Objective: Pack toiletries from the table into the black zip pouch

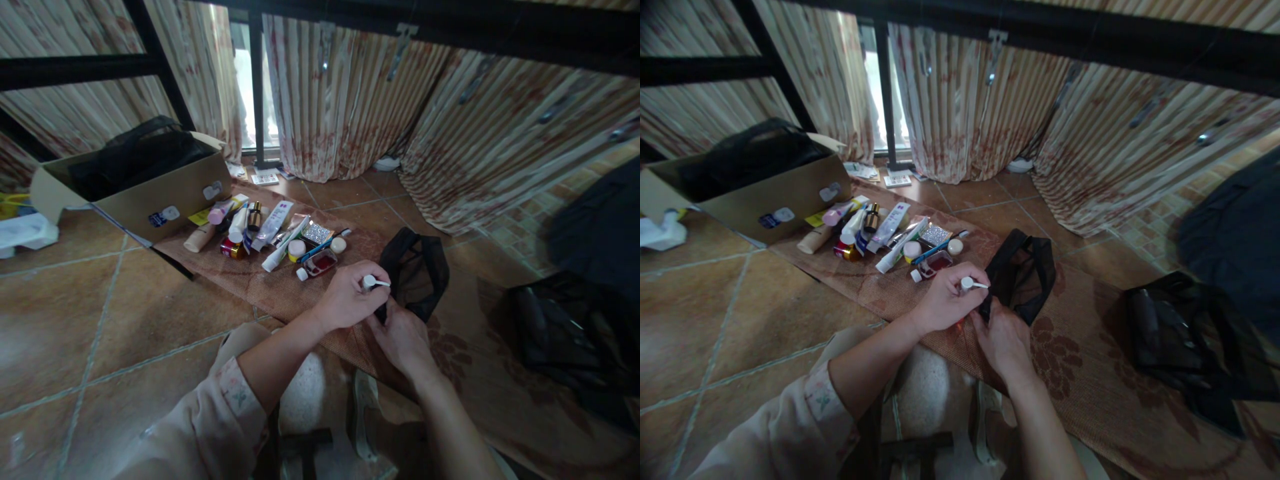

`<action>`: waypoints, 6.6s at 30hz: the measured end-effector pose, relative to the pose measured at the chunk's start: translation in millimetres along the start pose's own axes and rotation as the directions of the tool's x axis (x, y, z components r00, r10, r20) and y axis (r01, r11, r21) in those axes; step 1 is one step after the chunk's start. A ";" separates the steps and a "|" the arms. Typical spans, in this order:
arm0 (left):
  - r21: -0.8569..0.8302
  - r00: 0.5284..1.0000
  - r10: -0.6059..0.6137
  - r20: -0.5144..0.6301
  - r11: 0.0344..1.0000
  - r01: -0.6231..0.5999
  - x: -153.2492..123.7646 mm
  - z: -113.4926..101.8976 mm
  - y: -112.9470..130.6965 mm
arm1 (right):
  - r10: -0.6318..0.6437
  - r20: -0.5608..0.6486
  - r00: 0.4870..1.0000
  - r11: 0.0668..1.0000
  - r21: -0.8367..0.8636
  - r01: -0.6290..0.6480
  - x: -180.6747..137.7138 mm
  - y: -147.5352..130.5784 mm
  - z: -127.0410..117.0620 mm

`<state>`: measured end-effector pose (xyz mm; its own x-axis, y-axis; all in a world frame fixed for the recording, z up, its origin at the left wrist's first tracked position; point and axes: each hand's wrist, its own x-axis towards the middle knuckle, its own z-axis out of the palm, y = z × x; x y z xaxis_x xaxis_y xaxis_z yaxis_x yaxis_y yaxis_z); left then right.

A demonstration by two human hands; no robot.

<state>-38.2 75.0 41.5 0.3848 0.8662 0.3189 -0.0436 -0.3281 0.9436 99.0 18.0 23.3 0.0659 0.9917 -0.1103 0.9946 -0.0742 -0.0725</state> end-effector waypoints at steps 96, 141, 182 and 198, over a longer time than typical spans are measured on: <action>-0.058 0.938 -0.007 -0.345 0.998 -0.013 16.0 -18.2 -15.8 | 0.037 0.029 0.999 0.999 -0.018 -0.037 -2.0 -3.9 -5.0; 0.389 0.981 -0.144 -0.127 0.903 0.183 12.0 -20.9 -22.1 | 0.015 0.023 1.000 1.000 -0.006 -0.015 -0.3 0.4 0.2; -0.691 0.687 -0.711 -0.149 0.572 0.443 21.8 -21.2 -15.4 | 0.025 0.034 0.999 0.999 -0.028 -0.024 -0.2 -0.9 -1.7; -0.878 0.658 -0.750 0.064 0.271 0.394 21.9 -26.1 -3.8 | 0.038 0.049 0.998 0.998 -0.047 -0.035 -1.1 -3.8 -5.6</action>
<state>-53.7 105.0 47.3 0.3451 0.7917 -0.5040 -0.6698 0.5840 0.4587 95.7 17.8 29.2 0.0993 0.9819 -0.1615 0.9943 -0.1041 -0.0215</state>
